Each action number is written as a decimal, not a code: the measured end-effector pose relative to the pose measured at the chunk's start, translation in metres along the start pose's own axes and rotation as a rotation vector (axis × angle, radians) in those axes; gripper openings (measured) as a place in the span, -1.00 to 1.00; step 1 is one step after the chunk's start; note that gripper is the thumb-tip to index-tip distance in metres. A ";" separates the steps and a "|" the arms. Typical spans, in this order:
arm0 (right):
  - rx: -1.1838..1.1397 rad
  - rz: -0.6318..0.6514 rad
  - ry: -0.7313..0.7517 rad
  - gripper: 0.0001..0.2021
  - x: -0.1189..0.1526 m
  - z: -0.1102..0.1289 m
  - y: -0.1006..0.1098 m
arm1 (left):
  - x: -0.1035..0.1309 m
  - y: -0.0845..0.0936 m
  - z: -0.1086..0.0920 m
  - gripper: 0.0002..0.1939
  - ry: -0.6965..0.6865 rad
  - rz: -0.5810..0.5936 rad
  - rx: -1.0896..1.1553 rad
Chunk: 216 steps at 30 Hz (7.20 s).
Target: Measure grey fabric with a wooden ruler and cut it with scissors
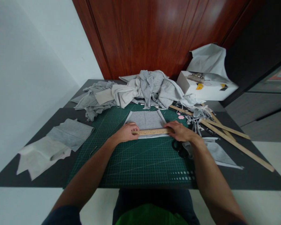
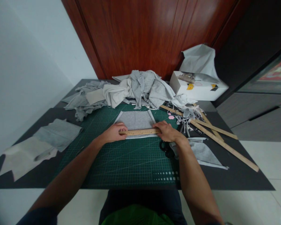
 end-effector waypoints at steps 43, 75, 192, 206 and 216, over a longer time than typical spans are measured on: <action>-0.263 -0.193 0.355 -0.84 -0.020 0.058 -0.016 | 0.014 0.040 0.054 -0.70 -0.005 0.108 -0.142; -0.306 -0.154 0.293 -0.87 -0.021 0.050 -0.021 | 0.029 0.048 0.074 -0.84 0.051 0.192 -0.121; -0.438 -0.076 0.112 -0.88 -0.027 0.030 -0.019 | 0.058 -0.041 -0.074 -0.32 0.419 0.091 -0.621; -0.045 -0.380 0.111 -0.70 0.008 -0.025 0.013 | 0.054 -0.039 -0.078 -0.38 0.351 0.041 -0.606; 0.023 -0.354 0.148 -0.66 0.016 -0.024 0.006 | 0.057 -0.043 -0.079 -0.35 0.332 0.032 -0.635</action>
Point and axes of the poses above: each hand's wrist, its own x-axis away from the middle knuckle, its own y-axis out of the back of the hand, z = x × y, the point moved 9 cm from there along -x, towards the middle knuckle, and after that the axes turned 2 degrees about y, right-handed, at the moved point
